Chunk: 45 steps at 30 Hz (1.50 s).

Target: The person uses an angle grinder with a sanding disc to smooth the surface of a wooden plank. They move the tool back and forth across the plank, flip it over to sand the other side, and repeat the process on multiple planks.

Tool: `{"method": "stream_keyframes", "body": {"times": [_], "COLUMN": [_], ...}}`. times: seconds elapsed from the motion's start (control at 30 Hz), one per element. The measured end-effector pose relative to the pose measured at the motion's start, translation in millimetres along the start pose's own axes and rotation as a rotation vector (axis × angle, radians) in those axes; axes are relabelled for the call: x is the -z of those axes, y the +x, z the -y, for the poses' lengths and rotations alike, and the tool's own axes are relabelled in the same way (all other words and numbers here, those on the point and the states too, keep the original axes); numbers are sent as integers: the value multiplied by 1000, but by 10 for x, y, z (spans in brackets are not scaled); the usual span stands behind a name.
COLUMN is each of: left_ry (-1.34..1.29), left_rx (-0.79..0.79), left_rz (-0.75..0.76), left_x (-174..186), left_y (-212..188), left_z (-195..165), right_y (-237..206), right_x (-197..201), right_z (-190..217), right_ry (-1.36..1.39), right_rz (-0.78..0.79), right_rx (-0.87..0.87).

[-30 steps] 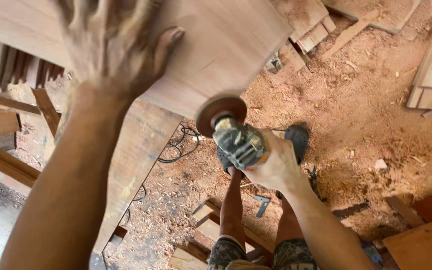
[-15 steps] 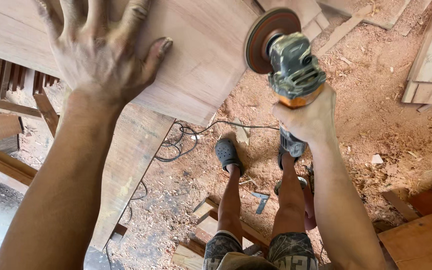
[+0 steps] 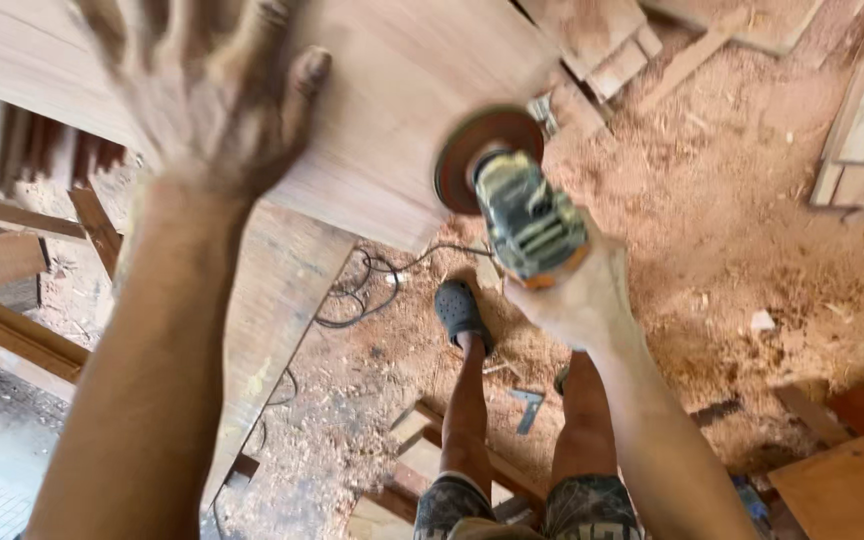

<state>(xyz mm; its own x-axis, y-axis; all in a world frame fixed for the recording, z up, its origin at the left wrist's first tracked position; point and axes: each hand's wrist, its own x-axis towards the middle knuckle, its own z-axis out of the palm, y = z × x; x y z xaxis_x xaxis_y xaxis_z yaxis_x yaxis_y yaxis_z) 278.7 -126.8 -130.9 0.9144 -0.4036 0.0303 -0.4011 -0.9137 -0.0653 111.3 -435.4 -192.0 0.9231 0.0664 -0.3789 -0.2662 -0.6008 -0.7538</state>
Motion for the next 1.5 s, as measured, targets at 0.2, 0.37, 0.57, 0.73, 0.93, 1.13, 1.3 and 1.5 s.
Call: {"method": "stream_keyframes", "body": {"times": [0.2, 0.37, 0.57, 0.73, 0.93, 1.13, 1.3, 1.5], "left_ry": [-121, -117, -140, -163, -173, -146, -91, 6], "left_rx": [74, 30, 65, 146, 156, 64, 95, 195], "left_rz": [51, -15, 72, 213, 216, 87, 152, 221], "left_x": [31, 1, 31, 134, 172, 73, -22, -166], "left_y": [-105, -103, -48, 17, 35, -10, -60, -108], "left_z": [-6, 3, 19, -71, -78, -64, 1, 20], "right_y": [-160, -210, -58, 186, 506, 249, -162, -150], "right_x": [-97, -158, -6, 386, 571, 312, -136, -171], "right_z": [97, 91, 115, -106, -152, 37, 237, 210], "right_ry": [30, -101, -93, -112, 8, 3, -138, -97], "right_rz": [6, 216, 130, -54, -131, 6, 309, 213], "right_rx": [135, 43, -76, 21, 32, -24, 16, -46]}}
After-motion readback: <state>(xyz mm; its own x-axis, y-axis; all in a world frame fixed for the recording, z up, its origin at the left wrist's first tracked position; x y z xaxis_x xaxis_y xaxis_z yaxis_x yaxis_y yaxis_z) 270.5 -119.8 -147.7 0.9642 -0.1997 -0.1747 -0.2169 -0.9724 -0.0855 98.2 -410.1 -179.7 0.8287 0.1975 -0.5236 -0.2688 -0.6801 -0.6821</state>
